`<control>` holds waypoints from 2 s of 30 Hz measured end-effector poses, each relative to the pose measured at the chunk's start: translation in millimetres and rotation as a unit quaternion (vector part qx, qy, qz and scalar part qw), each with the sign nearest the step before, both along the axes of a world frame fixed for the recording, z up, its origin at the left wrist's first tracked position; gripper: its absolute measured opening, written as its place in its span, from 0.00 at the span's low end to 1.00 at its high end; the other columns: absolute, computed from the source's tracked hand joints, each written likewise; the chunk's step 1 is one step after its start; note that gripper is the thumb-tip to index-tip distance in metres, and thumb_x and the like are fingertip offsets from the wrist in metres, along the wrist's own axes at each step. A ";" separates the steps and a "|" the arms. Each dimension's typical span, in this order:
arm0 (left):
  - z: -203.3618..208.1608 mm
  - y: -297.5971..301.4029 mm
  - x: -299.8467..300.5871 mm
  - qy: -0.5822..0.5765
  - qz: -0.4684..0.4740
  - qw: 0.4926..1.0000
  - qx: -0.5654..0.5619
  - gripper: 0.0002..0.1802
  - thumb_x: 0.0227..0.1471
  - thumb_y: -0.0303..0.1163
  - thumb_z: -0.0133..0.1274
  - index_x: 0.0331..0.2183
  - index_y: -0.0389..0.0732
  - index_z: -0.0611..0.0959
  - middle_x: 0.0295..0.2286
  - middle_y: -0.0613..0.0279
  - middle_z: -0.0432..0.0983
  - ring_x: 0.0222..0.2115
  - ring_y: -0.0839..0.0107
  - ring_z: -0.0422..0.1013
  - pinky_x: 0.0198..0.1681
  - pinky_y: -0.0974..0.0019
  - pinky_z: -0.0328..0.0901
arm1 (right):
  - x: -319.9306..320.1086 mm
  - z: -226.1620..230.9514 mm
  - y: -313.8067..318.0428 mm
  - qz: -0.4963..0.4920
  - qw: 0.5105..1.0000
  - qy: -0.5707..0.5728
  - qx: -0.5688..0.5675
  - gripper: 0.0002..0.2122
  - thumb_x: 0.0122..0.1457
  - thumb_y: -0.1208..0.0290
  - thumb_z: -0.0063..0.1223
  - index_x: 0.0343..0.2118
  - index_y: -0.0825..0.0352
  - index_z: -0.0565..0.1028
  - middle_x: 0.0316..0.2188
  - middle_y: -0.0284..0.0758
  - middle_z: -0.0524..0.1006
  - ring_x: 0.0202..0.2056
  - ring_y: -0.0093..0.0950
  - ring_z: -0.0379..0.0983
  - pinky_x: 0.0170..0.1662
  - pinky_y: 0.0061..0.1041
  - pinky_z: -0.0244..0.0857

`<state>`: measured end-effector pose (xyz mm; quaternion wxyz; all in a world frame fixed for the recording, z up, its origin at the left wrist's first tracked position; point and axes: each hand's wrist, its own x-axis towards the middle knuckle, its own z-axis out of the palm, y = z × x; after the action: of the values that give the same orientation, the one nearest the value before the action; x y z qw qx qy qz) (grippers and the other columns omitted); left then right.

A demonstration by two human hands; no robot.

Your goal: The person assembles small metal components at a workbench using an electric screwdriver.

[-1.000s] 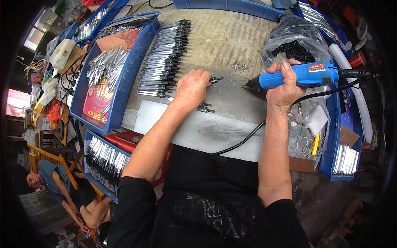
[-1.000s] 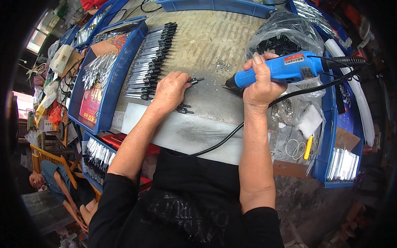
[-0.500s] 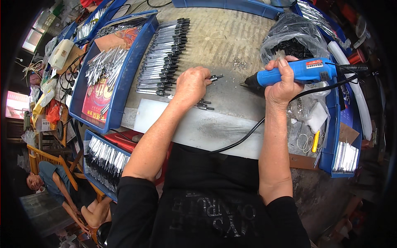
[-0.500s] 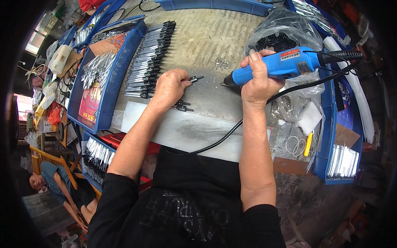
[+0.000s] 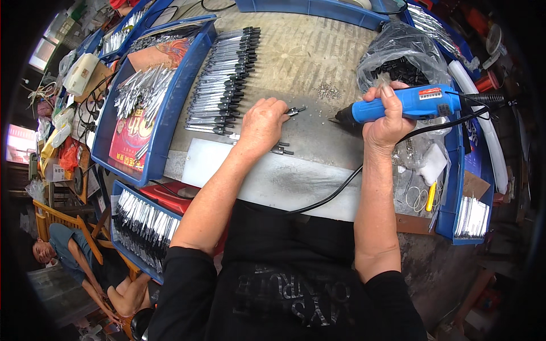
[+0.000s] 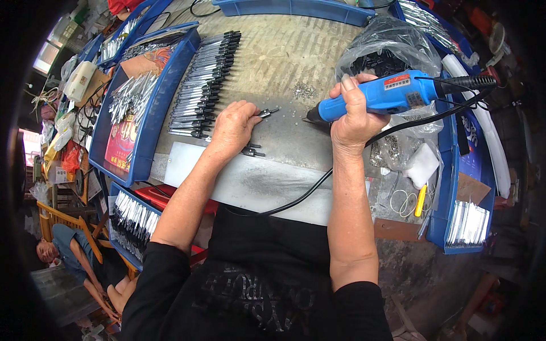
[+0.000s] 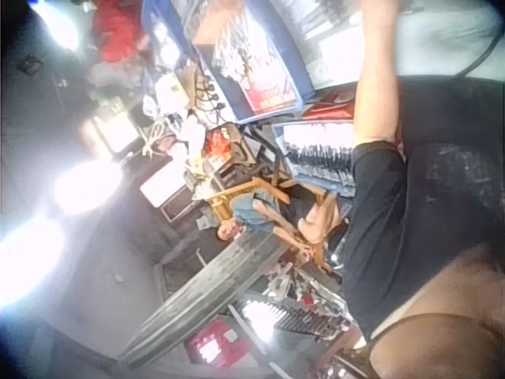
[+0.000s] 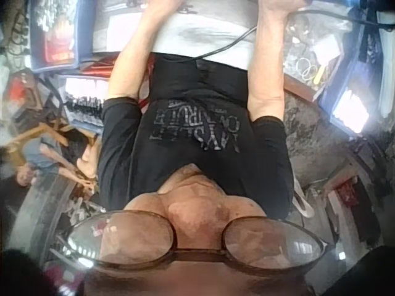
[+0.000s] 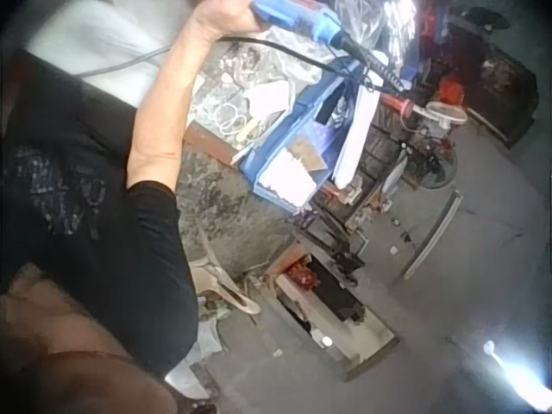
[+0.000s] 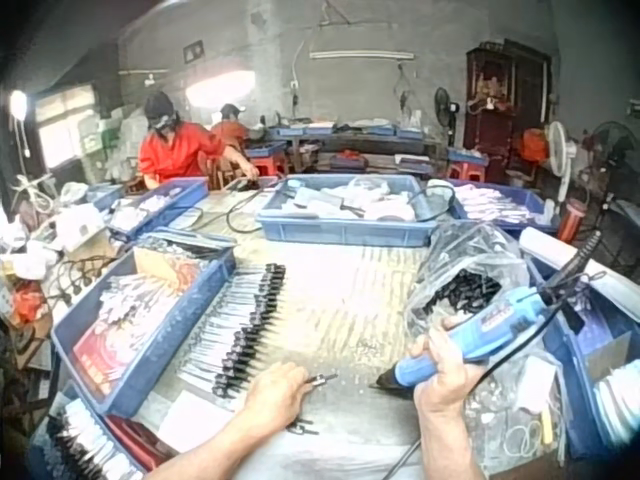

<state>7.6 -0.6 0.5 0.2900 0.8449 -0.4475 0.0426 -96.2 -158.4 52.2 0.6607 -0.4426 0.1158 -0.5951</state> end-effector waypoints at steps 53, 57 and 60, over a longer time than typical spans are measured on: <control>-7.9 -0.1 -1.3 0.016 0.023 0.999 -0.047 0.05 0.35 0.26 0.55 0.20 0.38 0.76 0.21 0.60 0.69 0.26 0.60 0.66 0.32 0.61 0.63 | 63.0 19.9 51.8 0.152 0.965 0.155 -0.147 0.11 0.41 0.77 0.54 0.28 0.72 0.67 0.18 0.36 0.69 0.17 0.25 0.67 0.23 0.24 0.63; -9.1 -0.7 -1.2 0.020 0.021 0.998 -0.055 0.04 0.35 0.25 0.54 0.20 0.38 0.76 0.21 0.60 0.69 0.26 0.60 0.66 0.32 0.60 0.62 | 67.4 16.9 49.7 0.155 0.958 0.167 -0.174 0.12 0.40 0.78 0.55 0.29 0.72 0.67 0.19 0.35 0.70 0.18 0.23 0.68 0.23 0.21 0.64; -9.6 -0.3 -1.2 0.022 0.022 0.998 -0.058 0.03 0.36 0.25 0.53 0.20 0.38 0.76 0.21 0.60 0.69 0.26 0.60 0.66 0.32 0.60 0.62 | 69.8 16.7 52.7 0.159 0.949 0.196 -0.189 0.13 0.40 0.77 0.56 0.30 0.72 0.67 0.20 0.34 0.70 0.18 0.23 0.68 0.23 0.21 0.64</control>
<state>6.4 -1.0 -9.2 0.3472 0.8371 -0.4190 0.0558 -26.4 -105.8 68.9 0.6149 -0.6804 0.0567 -0.3947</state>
